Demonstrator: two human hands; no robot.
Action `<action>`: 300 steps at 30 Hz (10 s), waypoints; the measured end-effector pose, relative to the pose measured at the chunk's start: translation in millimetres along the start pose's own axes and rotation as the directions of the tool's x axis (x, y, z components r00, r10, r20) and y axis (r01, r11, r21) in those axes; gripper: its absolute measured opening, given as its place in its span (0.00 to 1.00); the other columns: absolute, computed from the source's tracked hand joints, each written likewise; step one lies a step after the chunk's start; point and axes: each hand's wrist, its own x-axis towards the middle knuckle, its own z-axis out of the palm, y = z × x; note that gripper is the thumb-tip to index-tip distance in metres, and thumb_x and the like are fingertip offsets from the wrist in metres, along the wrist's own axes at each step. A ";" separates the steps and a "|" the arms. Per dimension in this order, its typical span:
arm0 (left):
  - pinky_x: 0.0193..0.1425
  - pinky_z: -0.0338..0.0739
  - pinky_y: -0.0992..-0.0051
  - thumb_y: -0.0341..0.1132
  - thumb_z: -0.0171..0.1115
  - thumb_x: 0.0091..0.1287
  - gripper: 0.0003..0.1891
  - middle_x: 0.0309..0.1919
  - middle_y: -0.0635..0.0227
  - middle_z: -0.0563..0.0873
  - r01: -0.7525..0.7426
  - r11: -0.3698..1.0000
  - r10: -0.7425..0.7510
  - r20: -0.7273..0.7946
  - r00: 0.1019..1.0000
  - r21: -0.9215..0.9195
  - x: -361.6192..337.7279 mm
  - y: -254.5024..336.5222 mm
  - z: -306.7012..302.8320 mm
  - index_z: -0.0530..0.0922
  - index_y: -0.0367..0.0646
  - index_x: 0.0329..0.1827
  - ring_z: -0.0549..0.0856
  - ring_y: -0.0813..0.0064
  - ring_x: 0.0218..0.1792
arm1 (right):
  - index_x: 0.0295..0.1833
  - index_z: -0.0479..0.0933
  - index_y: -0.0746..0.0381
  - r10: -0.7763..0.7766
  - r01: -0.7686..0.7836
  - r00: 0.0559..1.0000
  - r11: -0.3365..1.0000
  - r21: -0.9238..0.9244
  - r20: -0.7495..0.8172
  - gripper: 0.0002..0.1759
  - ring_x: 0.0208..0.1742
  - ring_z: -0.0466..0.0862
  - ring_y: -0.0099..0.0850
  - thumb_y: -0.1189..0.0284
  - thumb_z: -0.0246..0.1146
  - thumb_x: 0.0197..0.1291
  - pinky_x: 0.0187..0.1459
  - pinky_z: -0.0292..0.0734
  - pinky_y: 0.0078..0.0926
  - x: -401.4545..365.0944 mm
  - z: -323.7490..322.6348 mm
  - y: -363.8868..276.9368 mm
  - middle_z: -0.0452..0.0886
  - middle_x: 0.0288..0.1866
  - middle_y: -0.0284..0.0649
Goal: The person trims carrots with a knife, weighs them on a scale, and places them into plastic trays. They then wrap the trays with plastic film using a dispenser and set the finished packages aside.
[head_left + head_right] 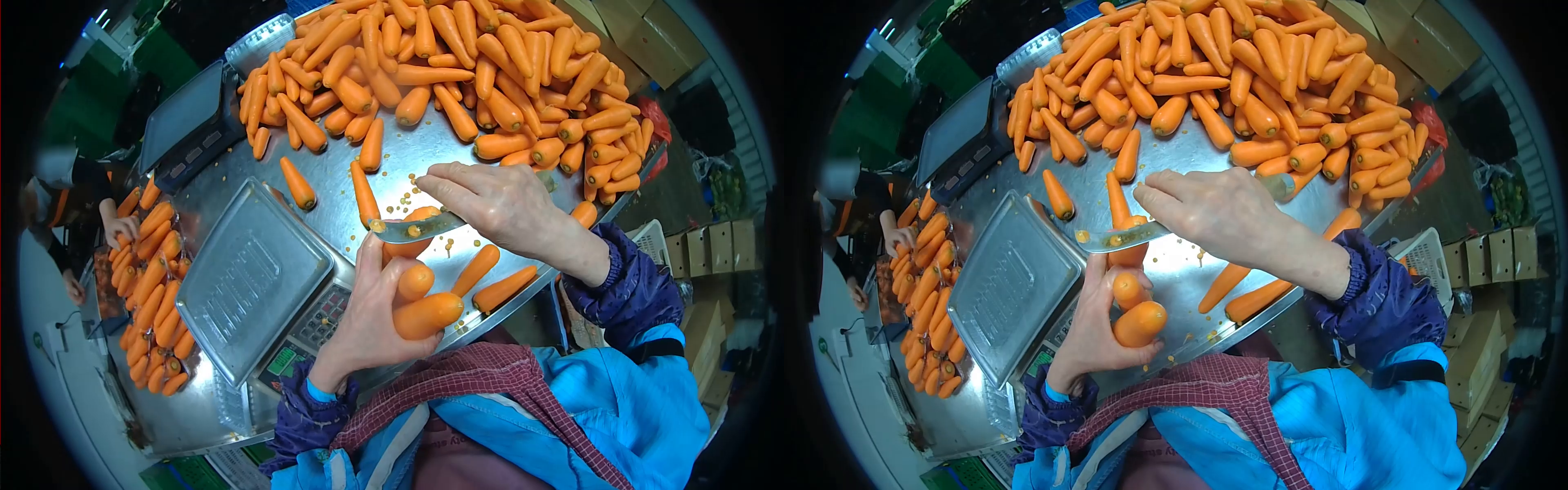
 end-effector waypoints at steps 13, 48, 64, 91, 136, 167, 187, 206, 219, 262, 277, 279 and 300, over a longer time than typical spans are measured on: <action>0.54 0.74 0.66 0.51 0.65 0.48 0.32 0.49 0.60 0.77 -0.074 0.225 -0.351 -0.152 0.924 -0.971 -11.1 -28.6 3.4 0.69 0.40 0.51 0.79 0.64 0.47 | 0.46 0.77 0.67 0.445 -0.556 0.815 0.415 0.720 0.372 0.10 0.34 0.82 0.27 0.75 0.55 0.62 0.37 0.76 0.23 -8.3 9.4 13.2 0.83 0.32 0.42; 0.63 0.68 0.56 0.54 0.51 0.62 0.30 0.60 0.57 0.71 -0.103 -0.201 -0.470 0.004 0.883 -0.974 10.8 -35.6 54.5 0.66 0.44 0.62 0.73 0.58 0.59 | 0.46 0.77 0.62 0.422 -0.326 0.902 0.803 0.499 -0.090 0.22 0.36 0.81 0.31 0.73 0.70 0.39 0.32 0.77 0.23 -47.5 -12.9 -35.5 0.79 0.38 0.38; 0.57 0.72 0.48 0.57 0.50 0.61 0.25 0.51 0.46 0.74 0.138 -0.250 -0.416 0.235 0.878 -0.958 80.0 -26.2 104.7 0.70 0.46 0.50 0.75 0.45 0.53 | 0.44 0.76 0.64 0.934 -0.938 0.345 0.346 -0.013 -0.087 0.16 0.41 0.83 0.42 0.68 0.63 0.51 0.43 0.76 0.34 -228.4 -124.3 109.1 0.82 0.37 0.48; 0.69 0.56 0.46 0.49 0.59 0.55 0.33 0.57 0.51 0.70 -0.395 -0.355 -0.347 -0.273 0.897 -0.847 72.0 -47.4 44.2 0.65 0.42 0.63 0.68 0.50 0.62 | 0.51 0.77 0.65 0.825 -0.586 0.563 0.351 0.731 0.055 0.21 0.15 0.61 0.12 0.59 0.60 0.61 0.17 0.56 0.12 -62.9 -5.6 221.0 0.81 0.31 0.33; 0.62 0.62 0.60 0.38 0.70 0.46 0.45 0.53 0.53 0.72 0.506 0.656 -0.365 -0.351 0.862 0.560 -149.0 -143.2 -148.5 0.58 0.47 0.70 0.71 0.54 0.57 | 0.56 0.70 0.66 0.174 -0.810 0.563 -0.078 0.581 0.808 0.22 0.15 0.66 0.14 0.59 0.52 0.67 0.14 0.59 0.10 32.8 70.3 -101.4 0.79 0.32 0.38; 0.70 0.55 0.51 0.40 0.67 0.53 0.40 0.67 0.56 0.64 0.083 0.928 0.167 -0.603 0.780 0.364 -153.0 -129.0 -168.4 0.58 0.55 0.71 0.59 0.59 0.70 | 0.55 0.71 0.65 0.183 -0.858 0.501 -0.026 0.513 0.846 0.20 0.18 0.70 0.15 0.63 0.57 0.65 0.16 0.62 0.11 -6.0 66.3 -117.0 0.79 0.35 0.41; 0.51 0.64 0.54 0.48 0.74 0.36 0.58 0.49 0.47 0.75 0.495 0.658 -0.385 -0.312 0.869 0.567 -168.1 -143.2 -164.4 0.50 0.55 0.74 0.73 0.51 0.54 | 0.54 0.71 0.66 0.209 -0.895 0.430 -0.031 0.446 0.878 0.16 0.16 0.69 0.17 0.68 0.56 0.64 0.14 0.60 0.12 9.3 87.6 -145.9 0.80 0.32 0.41; 0.63 0.56 0.36 0.33 0.74 0.34 0.57 0.59 0.65 0.70 0.953 0.035 -0.668 -0.702 0.247 0.301 -502.9 -218.9 -195.4 0.51 0.59 0.72 0.68 0.59 0.62 | 0.54 0.70 0.67 0.145 -0.926 0.371 -0.017 0.377 0.917 0.19 0.16 0.68 0.17 0.66 0.58 0.64 0.15 0.60 0.13 38.8 107.0 -180.8 0.79 0.32 0.42; 0.62 0.63 0.54 0.27 0.64 0.55 0.32 0.61 0.56 0.69 0.884 0.318 -0.286 -0.855 0.433 0.342 -454.7 -218.2 -154.1 0.64 0.46 0.65 0.68 0.55 0.62 | 0.53 0.72 0.65 0.157 -0.935 0.345 -0.027 0.354 0.925 0.14 0.17 0.68 0.17 0.71 0.56 0.63 0.17 0.62 0.14 34.8 101.0 -183.1 0.80 0.35 0.37; 0.39 0.67 0.61 0.26 0.55 0.60 0.03 0.30 0.53 0.73 0.780 0.527 -0.258 -0.811 0.525 0.338 -417.7 -222.3 -26.3 0.71 0.35 0.31 0.73 0.50 0.36 | 0.51 0.70 0.67 0.263 -0.796 0.226 -0.505 0.334 0.938 0.15 0.18 0.68 0.15 0.71 0.57 0.62 0.16 0.63 0.12 -69.8 87.3 -148.7 0.74 0.31 0.34; 0.37 0.70 0.62 0.24 0.57 0.59 0.03 0.29 0.56 0.74 0.756 0.625 -0.240 -0.874 0.423 0.194 -413.6 -220.0 -29.0 0.72 0.37 0.32 0.76 0.52 0.33 | 0.52 0.70 0.66 0.253 -0.833 0.237 -0.444 0.330 0.938 0.14 0.18 0.66 0.16 0.69 0.55 0.66 0.16 0.64 0.12 -59.2 86.7 -158.8 0.71 0.30 0.36; 0.37 0.70 0.63 0.25 0.58 0.59 0.02 0.30 0.56 0.75 0.758 0.626 -0.244 -0.879 0.410 0.180 -414.0 -220.2 -29.2 0.73 0.37 0.33 0.76 0.53 0.34 | 0.52 0.70 0.66 0.255 -0.835 0.234 -0.442 0.328 0.938 0.13 0.18 0.66 0.16 0.70 0.55 0.66 0.16 0.64 0.12 -58.5 86.0 -160.3 0.71 0.30 0.36; 0.35 0.73 0.63 0.28 0.63 0.57 0.04 0.29 0.58 0.77 0.763 0.612 -0.283 -0.843 0.457 0.208 -392.0 -206.2 -39.9 0.77 0.39 0.31 0.79 0.55 0.31 | 0.52 0.71 0.65 0.247 -0.852 0.214 -0.426 0.304 0.945 0.13 0.18 0.67 0.16 0.70 0.56 0.65 0.17 0.63 0.12 -52.1 92.3 -167.4 0.72 0.31 0.35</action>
